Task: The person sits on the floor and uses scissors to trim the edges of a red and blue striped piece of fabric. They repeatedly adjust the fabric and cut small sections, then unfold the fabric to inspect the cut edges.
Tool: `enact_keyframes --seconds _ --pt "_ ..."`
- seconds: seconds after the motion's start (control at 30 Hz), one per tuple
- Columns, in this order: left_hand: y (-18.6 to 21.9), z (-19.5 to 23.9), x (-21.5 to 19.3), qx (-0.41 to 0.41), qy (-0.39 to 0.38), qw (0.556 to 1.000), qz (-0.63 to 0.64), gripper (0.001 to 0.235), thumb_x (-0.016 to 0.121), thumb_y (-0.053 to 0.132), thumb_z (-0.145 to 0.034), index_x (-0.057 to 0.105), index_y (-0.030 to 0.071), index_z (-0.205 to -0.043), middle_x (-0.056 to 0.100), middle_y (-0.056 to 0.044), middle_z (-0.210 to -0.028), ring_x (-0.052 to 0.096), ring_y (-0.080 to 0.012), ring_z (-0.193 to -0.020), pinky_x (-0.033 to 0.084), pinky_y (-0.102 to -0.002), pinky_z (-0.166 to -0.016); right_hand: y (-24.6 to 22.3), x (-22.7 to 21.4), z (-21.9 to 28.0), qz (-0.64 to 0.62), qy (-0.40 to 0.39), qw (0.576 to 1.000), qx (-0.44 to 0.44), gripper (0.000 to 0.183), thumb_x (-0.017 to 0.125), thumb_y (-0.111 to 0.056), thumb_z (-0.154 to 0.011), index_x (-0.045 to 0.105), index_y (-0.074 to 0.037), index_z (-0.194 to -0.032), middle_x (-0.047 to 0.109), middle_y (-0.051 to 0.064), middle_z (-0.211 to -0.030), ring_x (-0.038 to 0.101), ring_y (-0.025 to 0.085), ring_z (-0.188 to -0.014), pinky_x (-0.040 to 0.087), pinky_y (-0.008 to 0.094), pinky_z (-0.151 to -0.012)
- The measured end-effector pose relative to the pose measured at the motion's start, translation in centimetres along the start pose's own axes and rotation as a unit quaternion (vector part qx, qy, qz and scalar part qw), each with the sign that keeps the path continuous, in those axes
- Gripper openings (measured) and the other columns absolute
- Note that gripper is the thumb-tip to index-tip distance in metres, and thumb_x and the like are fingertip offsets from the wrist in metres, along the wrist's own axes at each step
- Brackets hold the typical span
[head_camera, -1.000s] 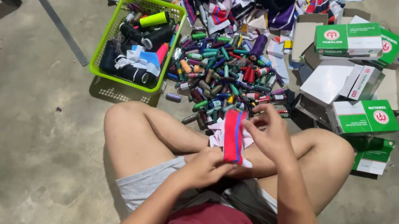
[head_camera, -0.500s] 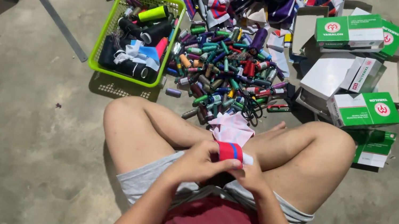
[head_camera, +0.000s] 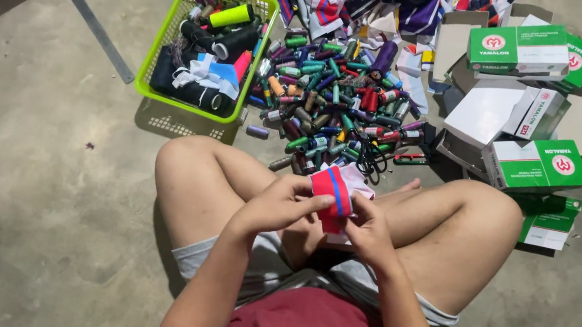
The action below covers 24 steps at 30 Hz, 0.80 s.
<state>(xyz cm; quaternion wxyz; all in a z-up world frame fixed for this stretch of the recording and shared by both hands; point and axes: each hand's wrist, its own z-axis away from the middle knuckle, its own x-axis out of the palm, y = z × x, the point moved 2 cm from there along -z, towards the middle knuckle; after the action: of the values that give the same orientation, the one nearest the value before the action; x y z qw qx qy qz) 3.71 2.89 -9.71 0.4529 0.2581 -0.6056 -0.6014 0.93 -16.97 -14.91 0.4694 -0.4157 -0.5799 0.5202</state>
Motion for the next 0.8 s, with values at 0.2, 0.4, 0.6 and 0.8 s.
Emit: enact_keyframes --seconds 0.2,0.4,0.6,0.8 --pt "0.9 -0.2 -0.8 -0.17 0.153 0.879 -0.419 0.05 0.061 0.064 -0.091 0.076 0.02 -0.071 0.075 -0.006 -0.071 0.075 -0.0336 -0.083 0.057 -0.043 -0.073 -0.4 1.0 0.6 0.042 0.002 0.999 0.034 0.012 0.07 -0.004 -0.093 0.079 -0.004 -0.101 0.07 0.004 -0.075 0.058 0.009 -0.076 0.054 0.027 -0.07" --pt "-1.0 1.3 0.8 0.029 -0.004 0.982 -0.187 0.066 0.076 0.012 -0.087 0.051 -0.001 -0.147 0.054 -0.035 -0.143 0.046 -0.0494 -0.139 0.039 -0.06 -0.113 -0.8 0.9 0.5 0.009 0.024 0.998 0.062 0.014 0.071 -0.009 -0.095 0.078 -0.004 -0.106 0.067 0.002 -0.075 0.058 0.008 -0.072 0.052 0.024 -0.068" --pt "-10.1 -1.2 -0.4 0.012 0.096 0.977 -0.19 0.04 0.076 0.002 -0.077 0.079 0.017 -0.114 0.077 -0.007 -0.112 0.071 -0.0249 -0.11 0.053 -0.04 -0.101 -2.9 0.7 0.1 -0.018 0.054 0.997 0.049 0.019 0.076 -0.009 -0.091 0.077 -0.004 -0.109 0.07 0.002 -0.087 0.06 0.009 -0.08 0.053 0.025 -0.076" --pt "-2.9 -1.7 0.4 0.051 0.217 0.974 -0.033 0.017 0.066 0.007 -0.097 0.08 0.01 -0.106 0.071 -0.002 -0.078 0.059 -0.0112 -0.082 0.054 -0.032 -0.083 -1.5 -0.1 -1.2 -0.011 0.053 0.995 0.084 0.047 0.085 -0.007 -0.082 0.065 -0.008 -0.125 0.065 -0.001 -0.082 0.057 0.002 -0.067 0.051 0.018 -0.063"
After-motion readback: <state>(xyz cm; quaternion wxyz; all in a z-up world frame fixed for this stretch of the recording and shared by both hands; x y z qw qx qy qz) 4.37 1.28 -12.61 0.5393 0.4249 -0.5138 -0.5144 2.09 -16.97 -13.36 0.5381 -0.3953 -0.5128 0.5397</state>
